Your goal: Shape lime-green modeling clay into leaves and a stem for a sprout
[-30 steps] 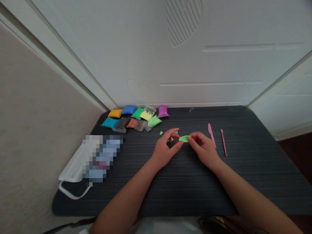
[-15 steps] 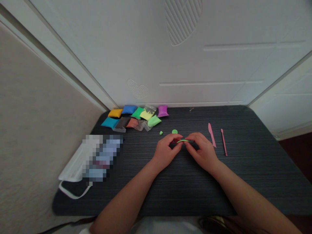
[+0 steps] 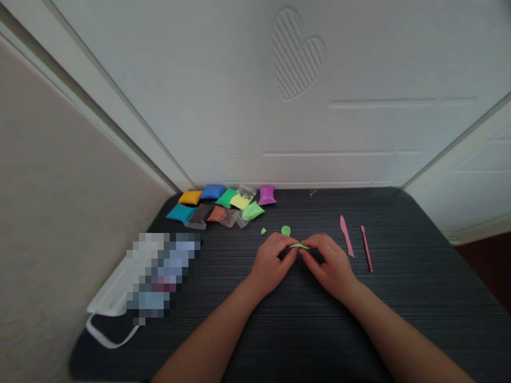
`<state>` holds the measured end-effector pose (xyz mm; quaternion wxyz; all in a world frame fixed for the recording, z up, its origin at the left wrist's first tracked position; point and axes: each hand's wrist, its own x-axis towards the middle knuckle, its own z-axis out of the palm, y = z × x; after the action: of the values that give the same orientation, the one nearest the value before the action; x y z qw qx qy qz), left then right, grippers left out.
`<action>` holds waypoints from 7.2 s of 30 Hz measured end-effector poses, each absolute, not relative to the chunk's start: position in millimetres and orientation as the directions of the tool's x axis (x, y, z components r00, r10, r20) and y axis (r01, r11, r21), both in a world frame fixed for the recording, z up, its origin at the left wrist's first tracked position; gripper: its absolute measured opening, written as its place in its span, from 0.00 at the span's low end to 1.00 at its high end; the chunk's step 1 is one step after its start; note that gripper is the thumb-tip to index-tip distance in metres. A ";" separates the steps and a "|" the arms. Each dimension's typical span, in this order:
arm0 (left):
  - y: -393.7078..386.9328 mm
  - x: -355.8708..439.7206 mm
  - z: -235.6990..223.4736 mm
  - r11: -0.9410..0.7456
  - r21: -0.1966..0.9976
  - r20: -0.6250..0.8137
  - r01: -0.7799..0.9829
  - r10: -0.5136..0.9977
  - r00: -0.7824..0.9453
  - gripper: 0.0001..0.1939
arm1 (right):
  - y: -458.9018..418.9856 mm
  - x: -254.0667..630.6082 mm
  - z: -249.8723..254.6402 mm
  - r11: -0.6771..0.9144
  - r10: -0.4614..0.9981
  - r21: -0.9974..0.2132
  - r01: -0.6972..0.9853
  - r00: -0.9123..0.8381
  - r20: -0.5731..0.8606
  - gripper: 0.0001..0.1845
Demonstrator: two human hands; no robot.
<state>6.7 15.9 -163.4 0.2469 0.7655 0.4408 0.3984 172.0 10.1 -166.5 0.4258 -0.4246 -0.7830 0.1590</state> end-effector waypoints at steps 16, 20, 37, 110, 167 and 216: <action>15.3 2.0 -165.7 -0.642 0.497 0.619 0.584 0.734 0.280 0.07 | 10.0 176.8 -167.3 0.651 0.729 -0.527 0.546 -0.258 0.634 0.13; 14.7 2.0 -165.3 -0.641 0.490 0.622 0.590 0.732 0.278 0.08 | 10.3 177.2 -164.8 0.659 0.721 -0.521 0.543 -0.259 0.643 0.12; 13.9 4.5 -163.1 -0.612 0.552 0.593 0.567 0.766 0.249 0.07 | 10.8 178.3 -164.6 0.632 0.749 -0.546 0.550 -0.254 0.612 0.10; 22.7 1.4 -165.0 -0.240 0.353 0.305 0.904 0.943 0.132 0.07 | 15.4 176.4 -158.1 0.248 0.967 -0.793 0.556 -0.087 0.241 0.07; 26.4 6.8 -165.9 0.393 0.880 -0.331 -0.267 0.910 0.249 0.10 | 13.9 176.7 -153.7 0.391 0.919 -0.554 0.735 -0.283 0.274 0.04; 29.7 2.6 -163.6 0.417 0.870 -0.362 -0.263 0.903 0.233 0.10 | 19.8 178.3 -168.7 0.121 0.971 -0.940 0.318 -0.233 0.046 0.14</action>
<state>2.6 29.7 -163.6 0.7044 0.3470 0.4607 0.4137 178.3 19.8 -168.7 0.3709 -0.4957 -0.6502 0.4404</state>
